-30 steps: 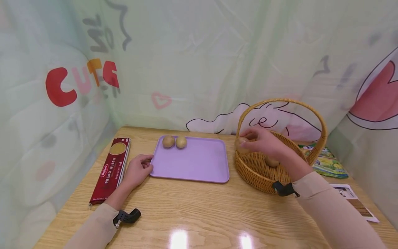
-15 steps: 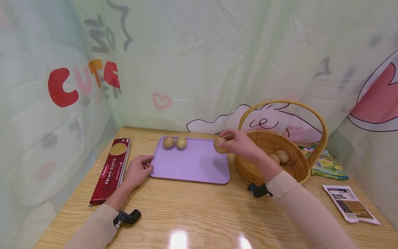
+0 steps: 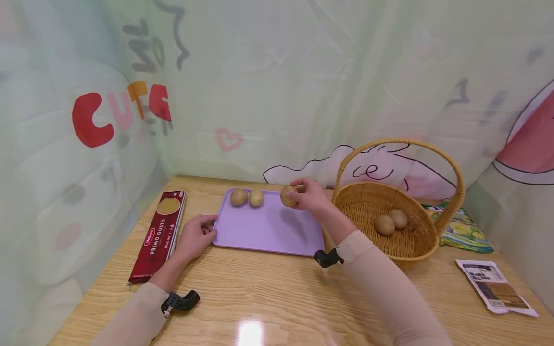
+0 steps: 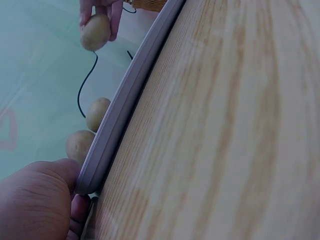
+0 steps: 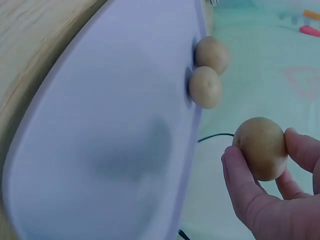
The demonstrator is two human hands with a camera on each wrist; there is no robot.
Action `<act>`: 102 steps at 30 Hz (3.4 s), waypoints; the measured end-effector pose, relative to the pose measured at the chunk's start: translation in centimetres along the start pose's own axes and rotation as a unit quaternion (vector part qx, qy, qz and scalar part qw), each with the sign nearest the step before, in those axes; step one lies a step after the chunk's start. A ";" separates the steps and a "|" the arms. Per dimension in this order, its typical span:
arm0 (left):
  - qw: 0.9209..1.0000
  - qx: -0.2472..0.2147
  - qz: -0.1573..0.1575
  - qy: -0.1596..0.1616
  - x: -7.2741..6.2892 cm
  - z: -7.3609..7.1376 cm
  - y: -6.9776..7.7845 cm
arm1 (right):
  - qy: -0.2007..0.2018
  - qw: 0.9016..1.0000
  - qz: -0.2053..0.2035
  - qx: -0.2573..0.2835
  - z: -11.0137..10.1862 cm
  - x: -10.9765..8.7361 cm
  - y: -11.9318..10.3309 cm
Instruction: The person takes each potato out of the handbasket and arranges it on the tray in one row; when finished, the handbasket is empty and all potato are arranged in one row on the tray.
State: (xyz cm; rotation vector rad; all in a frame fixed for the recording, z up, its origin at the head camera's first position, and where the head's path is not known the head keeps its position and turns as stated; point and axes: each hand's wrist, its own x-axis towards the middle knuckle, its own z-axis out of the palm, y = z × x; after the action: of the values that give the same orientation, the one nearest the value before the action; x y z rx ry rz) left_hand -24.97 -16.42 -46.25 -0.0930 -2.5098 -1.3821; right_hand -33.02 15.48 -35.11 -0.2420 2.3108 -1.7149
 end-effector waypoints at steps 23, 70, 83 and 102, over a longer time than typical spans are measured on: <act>1.000 -0.002 0.026 0.014 0.4 0.4 -0.5 | 0.043 0.999 0.024 0.006 5.2 5.1 3.6; 1.000 0.003 0.008 0.000 0.5 0.1 0.0 | 0.072 0.973 -0.037 -0.216 0.1 1.0 -0.8; 1.000 0.012 0.005 -0.006 0.4 -0.6 -0.1 | 0.055 0.970 -0.048 -0.233 -2.6 -2.5 -2.6; 1.000 0.014 0.003 -0.008 0.1 -1.7 -0.2 | 0.091 0.960 -0.044 -0.261 -7.3 -6.4 -3.9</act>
State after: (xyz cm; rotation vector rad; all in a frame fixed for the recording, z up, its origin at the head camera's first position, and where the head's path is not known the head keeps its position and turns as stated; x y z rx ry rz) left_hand -24.71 -17.98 -45.55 -0.1064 -2.5391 -1.3491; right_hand -29.13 22.79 -28.70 -0.2942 2.8990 -1.1652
